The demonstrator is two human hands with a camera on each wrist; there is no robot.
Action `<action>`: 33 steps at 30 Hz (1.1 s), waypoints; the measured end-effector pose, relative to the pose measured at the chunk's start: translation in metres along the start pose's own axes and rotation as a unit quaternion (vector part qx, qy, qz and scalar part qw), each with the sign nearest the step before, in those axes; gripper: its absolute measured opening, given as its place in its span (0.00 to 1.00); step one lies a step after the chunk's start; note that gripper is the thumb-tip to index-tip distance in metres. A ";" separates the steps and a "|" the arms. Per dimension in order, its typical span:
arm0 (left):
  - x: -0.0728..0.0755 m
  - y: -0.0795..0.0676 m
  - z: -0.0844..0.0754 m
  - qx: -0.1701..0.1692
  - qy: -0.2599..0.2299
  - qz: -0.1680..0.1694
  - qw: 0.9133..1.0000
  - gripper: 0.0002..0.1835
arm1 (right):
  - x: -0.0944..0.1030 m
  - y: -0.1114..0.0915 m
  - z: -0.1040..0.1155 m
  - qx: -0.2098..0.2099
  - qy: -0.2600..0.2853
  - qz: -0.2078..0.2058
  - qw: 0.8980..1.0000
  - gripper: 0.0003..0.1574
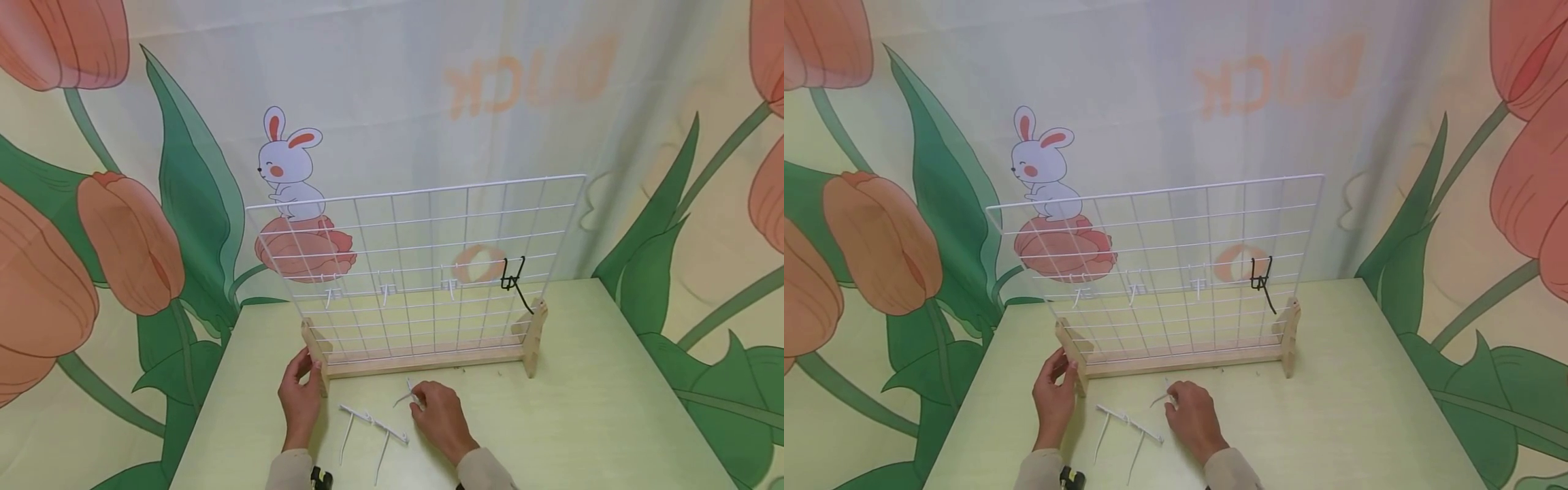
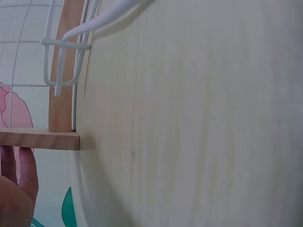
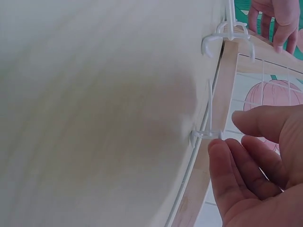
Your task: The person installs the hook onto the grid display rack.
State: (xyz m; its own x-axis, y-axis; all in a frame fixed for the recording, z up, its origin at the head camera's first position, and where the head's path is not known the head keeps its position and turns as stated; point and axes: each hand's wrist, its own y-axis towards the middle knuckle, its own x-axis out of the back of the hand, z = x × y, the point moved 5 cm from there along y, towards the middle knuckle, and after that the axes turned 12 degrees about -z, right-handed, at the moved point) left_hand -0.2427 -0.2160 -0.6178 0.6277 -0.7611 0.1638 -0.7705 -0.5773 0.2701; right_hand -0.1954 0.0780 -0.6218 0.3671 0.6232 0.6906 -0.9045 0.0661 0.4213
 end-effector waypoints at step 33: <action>-0.001 0.002 0.004 0.006 -0.007 0.000 1.000 0.20 | 0.003 0.019 -0.016 0.016 -0.003 -0.029 0.999 0.10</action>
State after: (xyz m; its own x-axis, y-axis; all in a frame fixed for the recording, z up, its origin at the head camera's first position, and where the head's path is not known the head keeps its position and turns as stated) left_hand -0.2449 -0.2176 -0.6218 0.6255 -0.7654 0.1513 -0.7723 -0.5799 0.2593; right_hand -0.2154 0.0936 -0.6211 0.4202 0.6138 0.6683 -0.8742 0.0764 0.4796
